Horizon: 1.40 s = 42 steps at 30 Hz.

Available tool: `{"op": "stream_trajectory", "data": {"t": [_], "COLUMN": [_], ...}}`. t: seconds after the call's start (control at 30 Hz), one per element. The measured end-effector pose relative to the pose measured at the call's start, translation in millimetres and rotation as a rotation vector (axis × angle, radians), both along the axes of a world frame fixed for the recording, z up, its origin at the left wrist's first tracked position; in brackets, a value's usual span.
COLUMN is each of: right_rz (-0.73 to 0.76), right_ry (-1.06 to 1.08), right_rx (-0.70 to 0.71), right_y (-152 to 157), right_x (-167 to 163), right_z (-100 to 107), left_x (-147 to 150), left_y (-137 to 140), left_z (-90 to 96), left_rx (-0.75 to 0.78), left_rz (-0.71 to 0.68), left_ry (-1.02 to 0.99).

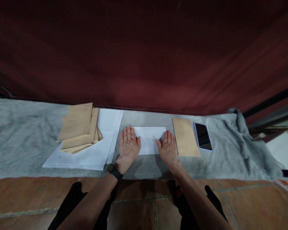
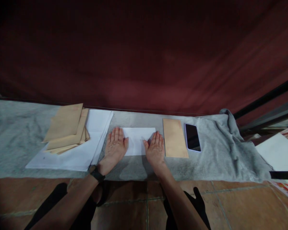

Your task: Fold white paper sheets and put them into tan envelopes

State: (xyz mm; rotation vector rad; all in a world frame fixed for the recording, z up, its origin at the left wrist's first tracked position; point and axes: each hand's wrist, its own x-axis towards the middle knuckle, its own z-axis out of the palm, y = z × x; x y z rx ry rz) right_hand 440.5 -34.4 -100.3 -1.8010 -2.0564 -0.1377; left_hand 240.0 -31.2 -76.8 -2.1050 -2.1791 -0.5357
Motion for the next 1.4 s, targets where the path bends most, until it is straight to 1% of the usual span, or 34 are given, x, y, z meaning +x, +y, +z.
{"op": "stream_trajectory", "data": {"t": [0.07,0.2,0.33,0.47,0.73,0.93,1.13,1.4], "right_rz": [0.03,0.151,0.216,0.247,0.185,0.161,0.163,0.157], "right_ry": [0.007,0.035,0.066,0.046,0.026,0.024,0.012,0.033], "right_rx": [-0.01,-0.075,-0.155,-0.181,-0.109,-0.053,-0.058,-0.026], "right_y": [2,8,15,19,17,18,19,18], "right_x": [0,-5,-16,-24,-26,-27,-27,-27], "right_z": [2,8,12,13,4,0,0,-3], "left_x": [2,13,24,28,29,30,30,31], "left_y": [1,2,6,10,10,11,10,11], "left_z": [3.1,5.7,3.0,-1.8,-7.0,-7.2,-7.1,-7.7], "left_rx": [-0.003,-0.068,-0.109,-0.128,-0.108,-0.124,-0.124,-0.129], "left_rz": [-0.07,-0.209,-0.26,-0.249,-0.206,-0.182,-0.176,-0.17], "left_ry": [-0.002,0.01,0.031,0.05,0.067,0.085,0.086,0.083]}}
